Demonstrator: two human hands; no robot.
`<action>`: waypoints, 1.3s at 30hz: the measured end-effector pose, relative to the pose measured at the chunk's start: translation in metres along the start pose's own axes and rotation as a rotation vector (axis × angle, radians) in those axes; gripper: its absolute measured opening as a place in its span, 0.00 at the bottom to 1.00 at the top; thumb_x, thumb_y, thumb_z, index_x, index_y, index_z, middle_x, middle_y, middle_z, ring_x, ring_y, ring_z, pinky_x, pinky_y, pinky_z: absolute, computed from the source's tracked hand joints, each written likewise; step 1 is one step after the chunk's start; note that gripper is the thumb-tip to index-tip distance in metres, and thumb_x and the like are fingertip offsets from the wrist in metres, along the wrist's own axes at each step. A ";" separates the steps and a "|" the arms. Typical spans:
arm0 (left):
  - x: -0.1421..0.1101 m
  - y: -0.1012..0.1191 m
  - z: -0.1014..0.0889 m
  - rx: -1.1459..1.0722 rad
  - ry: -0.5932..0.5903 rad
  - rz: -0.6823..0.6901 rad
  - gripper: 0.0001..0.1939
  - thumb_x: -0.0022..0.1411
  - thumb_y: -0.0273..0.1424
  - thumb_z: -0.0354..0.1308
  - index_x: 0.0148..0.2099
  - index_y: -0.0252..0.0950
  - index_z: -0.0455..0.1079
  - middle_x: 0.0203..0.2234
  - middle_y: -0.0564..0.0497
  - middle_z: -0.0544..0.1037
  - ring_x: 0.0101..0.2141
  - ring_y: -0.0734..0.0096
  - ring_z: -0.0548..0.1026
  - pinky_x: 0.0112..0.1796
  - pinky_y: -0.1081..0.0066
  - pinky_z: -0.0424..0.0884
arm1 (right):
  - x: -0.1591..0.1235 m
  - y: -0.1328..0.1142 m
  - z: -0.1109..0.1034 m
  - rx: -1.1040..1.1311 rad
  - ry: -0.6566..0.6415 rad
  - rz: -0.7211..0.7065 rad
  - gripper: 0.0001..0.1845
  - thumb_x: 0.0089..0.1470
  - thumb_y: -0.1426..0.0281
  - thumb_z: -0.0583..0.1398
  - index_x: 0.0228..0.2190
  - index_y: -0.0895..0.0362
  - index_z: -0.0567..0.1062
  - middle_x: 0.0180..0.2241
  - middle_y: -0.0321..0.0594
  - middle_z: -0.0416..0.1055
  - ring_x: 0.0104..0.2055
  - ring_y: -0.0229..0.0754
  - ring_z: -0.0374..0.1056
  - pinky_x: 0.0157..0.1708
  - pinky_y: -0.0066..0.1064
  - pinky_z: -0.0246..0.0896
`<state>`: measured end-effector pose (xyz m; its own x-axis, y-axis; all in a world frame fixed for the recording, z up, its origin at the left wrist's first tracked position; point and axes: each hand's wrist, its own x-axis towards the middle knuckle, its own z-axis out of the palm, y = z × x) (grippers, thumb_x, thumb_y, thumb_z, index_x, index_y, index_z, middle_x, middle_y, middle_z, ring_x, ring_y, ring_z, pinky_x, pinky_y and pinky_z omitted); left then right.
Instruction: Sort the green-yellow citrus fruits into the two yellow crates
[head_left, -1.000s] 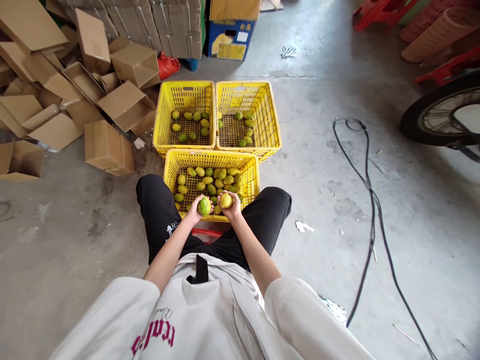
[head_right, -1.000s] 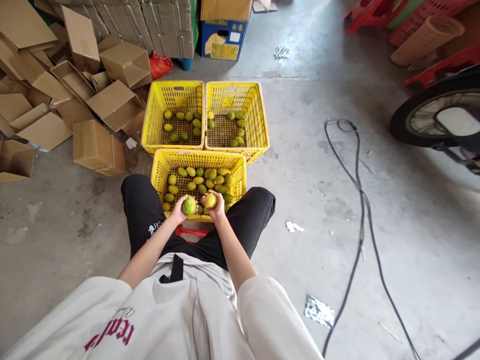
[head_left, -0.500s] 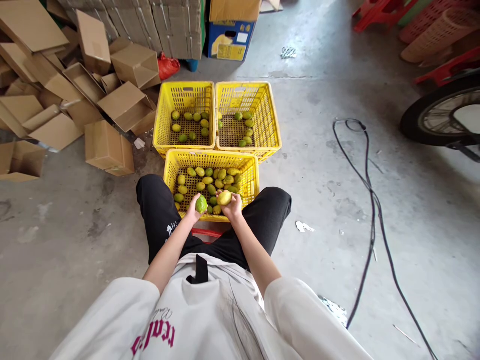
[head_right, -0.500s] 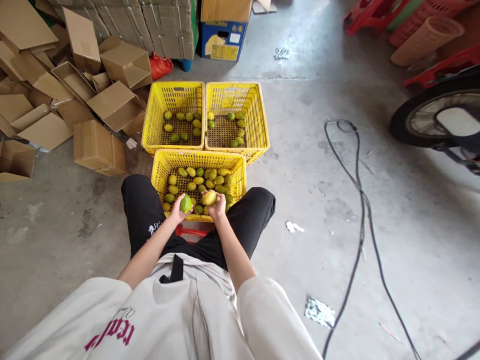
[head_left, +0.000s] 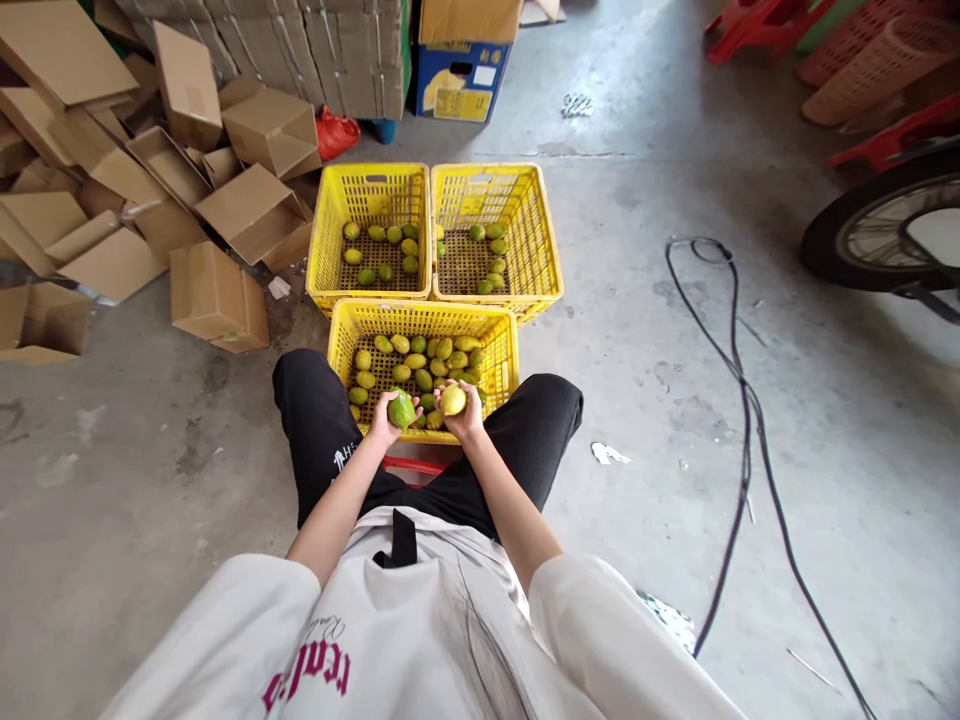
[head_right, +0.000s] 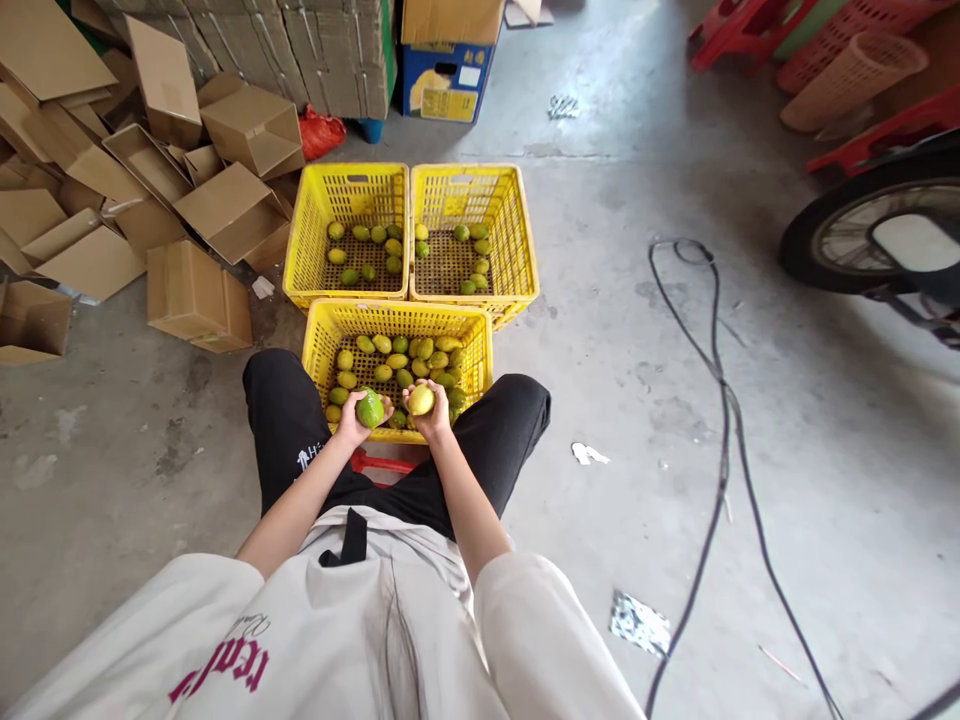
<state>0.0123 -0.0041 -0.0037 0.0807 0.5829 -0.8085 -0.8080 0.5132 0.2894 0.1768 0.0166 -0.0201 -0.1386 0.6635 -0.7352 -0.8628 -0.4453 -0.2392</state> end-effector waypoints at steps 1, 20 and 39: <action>0.000 0.000 0.000 -0.023 -0.037 -0.012 0.03 0.64 0.30 0.56 0.37 0.36 0.69 0.30 0.48 0.80 0.36 0.62 0.83 0.45 0.59 0.80 | -0.001 -0.001 0.000 -0.011 -0.013 0.005 0.04 0.53 0.66 0.63 0.31 0.53 0.74 0.25 0.38 0.76 0.28 0.41 0.75 0.26 0.28 0.76; 0.009 0.000 -0.003 0.074 -0.061 -0.036 0.12 0.69 0.32 0.55 0.50 0.32 0.73 0.38 0.40 0.84 0.45 0.53 0.84 0.51 0.52 0.80 | 0.007 0.000 -0.005 0.044 0.030 -0.020 0.10 0.58 0.63 0.57 0.32 0.55 0.74 0.25 0.44 0.77 0.30 0.47 0.77 0.34 0.40 0.80; 0.005 0.001 0.000 0.083 -0.054 -0.073 0.11 0.67 0.36 0.58 0.35 0.34 0.72 0.25 0.46 0.78 0.32 0.62 0.82 0.40 0.61 0.81 | -0.004 -0.004 0.002 0.101 -0.012 0.020 0.11 0.60 0.65 0.55 0.34 0.55 0.76 0.26 0.41 0.77 0.28 0.41 0.75 0.27 0.29 0.76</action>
<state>0.0115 -0.0009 -0.0072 0.1705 0.5745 -0.8006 -0.7477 0.6046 0.2746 0.1799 0.0176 -0.0148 -0.1614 0.6630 -0.7310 -0.9044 -0.3959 -0.1593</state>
